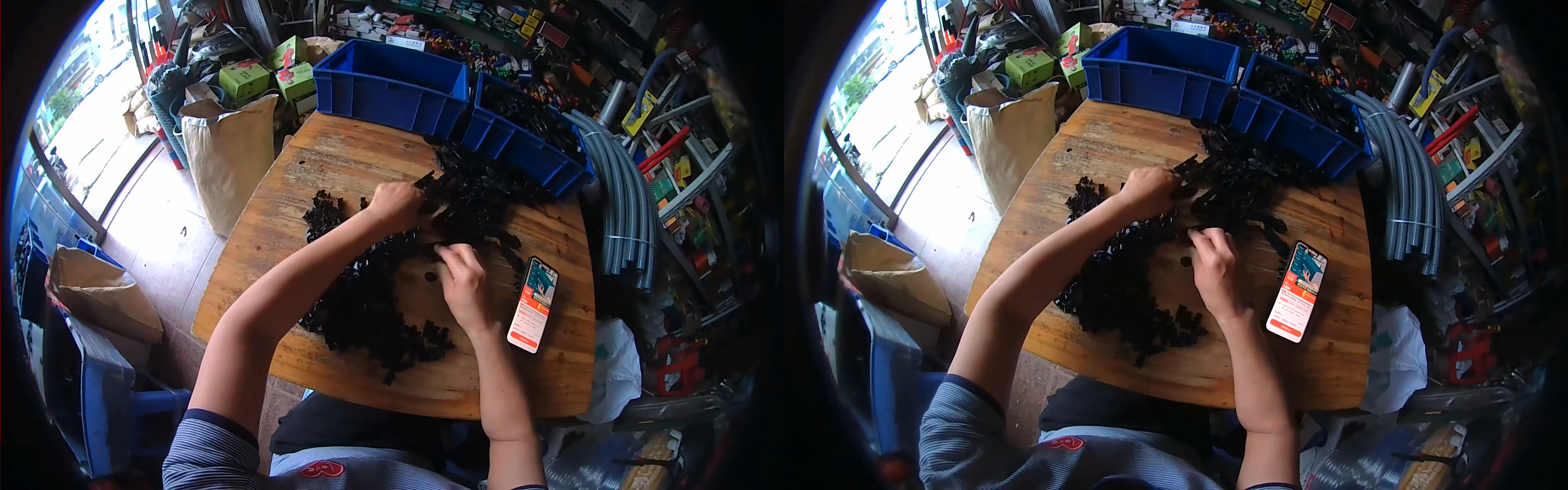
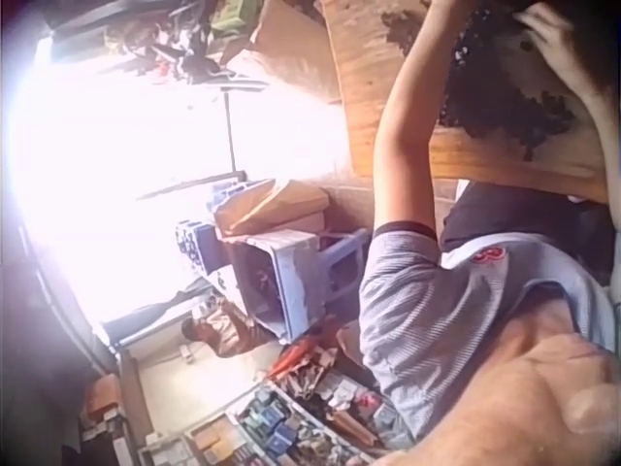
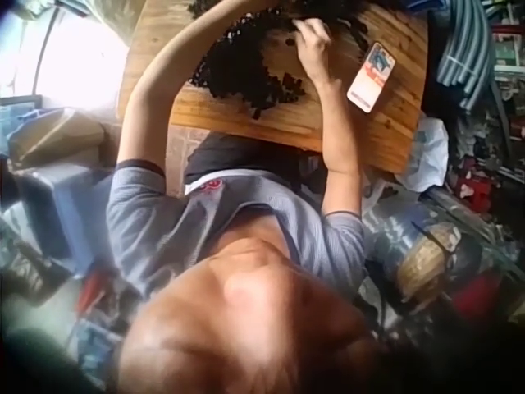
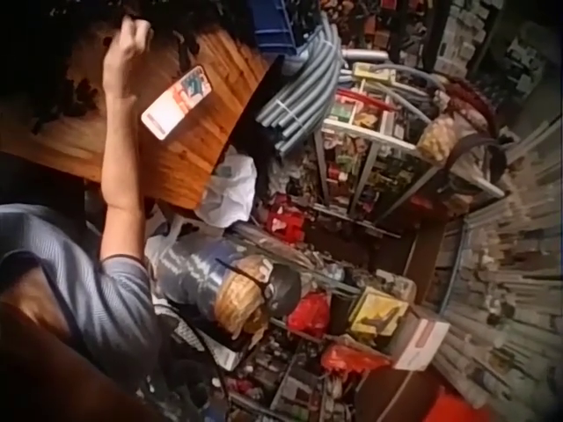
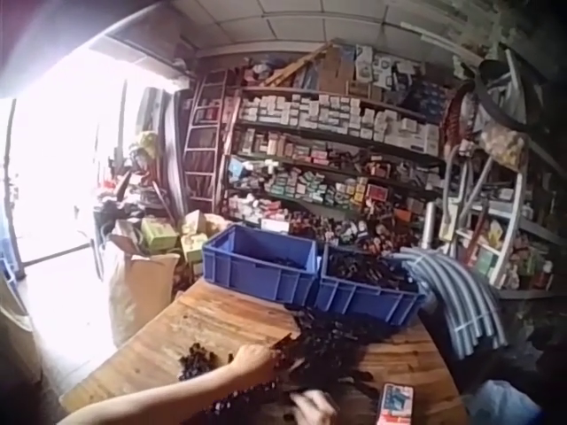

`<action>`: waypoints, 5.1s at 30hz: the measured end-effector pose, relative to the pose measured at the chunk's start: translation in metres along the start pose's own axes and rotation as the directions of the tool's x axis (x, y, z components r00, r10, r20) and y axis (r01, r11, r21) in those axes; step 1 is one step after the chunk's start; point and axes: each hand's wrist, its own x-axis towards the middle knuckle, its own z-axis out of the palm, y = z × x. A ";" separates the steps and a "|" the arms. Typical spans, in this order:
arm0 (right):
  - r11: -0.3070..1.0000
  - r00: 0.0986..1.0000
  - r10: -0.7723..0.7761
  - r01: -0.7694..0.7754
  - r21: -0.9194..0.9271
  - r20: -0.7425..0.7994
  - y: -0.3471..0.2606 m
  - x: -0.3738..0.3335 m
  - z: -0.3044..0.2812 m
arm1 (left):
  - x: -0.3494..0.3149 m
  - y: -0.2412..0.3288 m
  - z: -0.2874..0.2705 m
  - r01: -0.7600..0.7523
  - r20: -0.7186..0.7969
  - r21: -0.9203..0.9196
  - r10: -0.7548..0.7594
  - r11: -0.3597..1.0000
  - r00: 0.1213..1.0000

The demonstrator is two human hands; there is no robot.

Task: Sorting and inspecting small black plastic components on a wooden workbench.

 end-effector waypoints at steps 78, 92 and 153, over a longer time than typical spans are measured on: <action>0.062 0.718 0.447 -0.619 0.783 0.533 -0.017 0.003 -0.018 | -0.107 0.047 -0.037 -0.272 -0.288 -0.528 0.131 0.804 0.949; 0.272 0.796 0.572 -0.412 0.870 0.198 -0.027 0.006 -0.021 | -0.101 0.031 -0.032 -0.064 -0.045 -0.756 0.046 0.651 0.998; 0.946 0.953 -0.208 0.252 -0.201 0.219 -0.046 0.003 -0.036 | -0.110 0.033 -0.050 -0.044 0.037 -0.683 0.095 0.729 0.995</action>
